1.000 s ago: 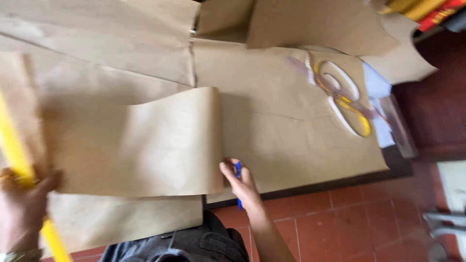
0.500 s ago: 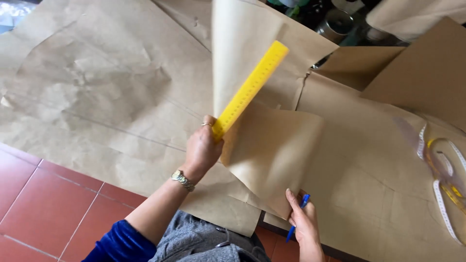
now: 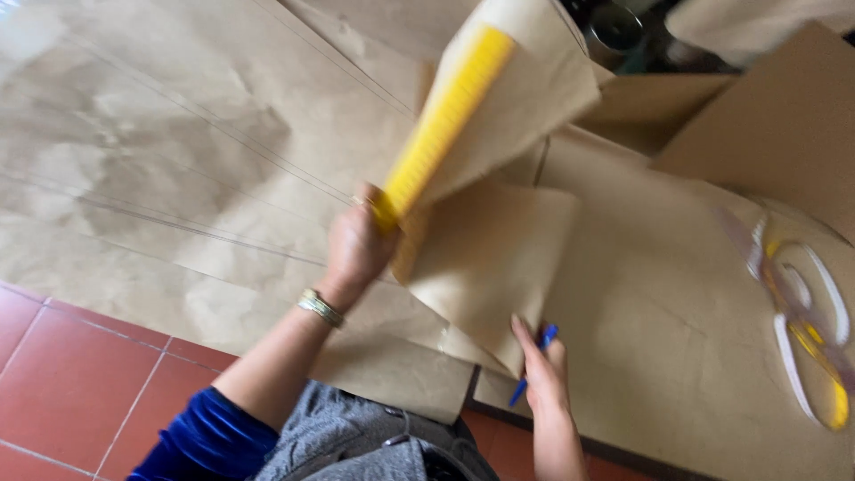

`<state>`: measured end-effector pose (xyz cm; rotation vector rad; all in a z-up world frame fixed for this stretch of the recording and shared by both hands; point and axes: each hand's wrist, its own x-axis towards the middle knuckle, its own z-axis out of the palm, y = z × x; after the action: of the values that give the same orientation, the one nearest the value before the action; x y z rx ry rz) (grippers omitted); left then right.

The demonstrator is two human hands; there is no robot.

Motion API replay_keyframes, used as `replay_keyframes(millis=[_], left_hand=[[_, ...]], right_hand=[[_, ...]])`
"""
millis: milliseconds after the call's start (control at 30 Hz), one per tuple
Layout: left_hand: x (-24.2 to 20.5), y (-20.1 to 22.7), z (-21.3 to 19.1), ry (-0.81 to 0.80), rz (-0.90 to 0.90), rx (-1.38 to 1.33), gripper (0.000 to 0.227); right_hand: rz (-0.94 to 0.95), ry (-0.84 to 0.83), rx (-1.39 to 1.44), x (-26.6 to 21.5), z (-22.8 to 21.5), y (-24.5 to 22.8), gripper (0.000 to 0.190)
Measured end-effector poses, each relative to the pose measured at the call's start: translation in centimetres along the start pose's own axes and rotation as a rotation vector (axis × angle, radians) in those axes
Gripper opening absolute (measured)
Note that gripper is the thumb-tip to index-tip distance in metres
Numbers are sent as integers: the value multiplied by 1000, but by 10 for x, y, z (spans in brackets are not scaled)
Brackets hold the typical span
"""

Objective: The person draws lines on a large sheet of brown paper using a blue pen and a yellow ruler. They repeatedly measure and mark the paper, adjusting the ruler's position to create straight lines and curves for a garment pattern.

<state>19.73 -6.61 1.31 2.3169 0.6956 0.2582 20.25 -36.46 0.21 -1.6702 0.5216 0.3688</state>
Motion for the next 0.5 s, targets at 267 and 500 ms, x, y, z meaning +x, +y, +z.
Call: replay_keyframes(millis=[267, 500], left_hand=[[45, 23, -48, 221, -14, -849, 29], [64, 79, -57, 230, -327, -1029, 20]], right_hand=[[-299, 95, -196, 35, -9, -17, 57], [-769, 117, -529, -19, 1, -29, 58]])
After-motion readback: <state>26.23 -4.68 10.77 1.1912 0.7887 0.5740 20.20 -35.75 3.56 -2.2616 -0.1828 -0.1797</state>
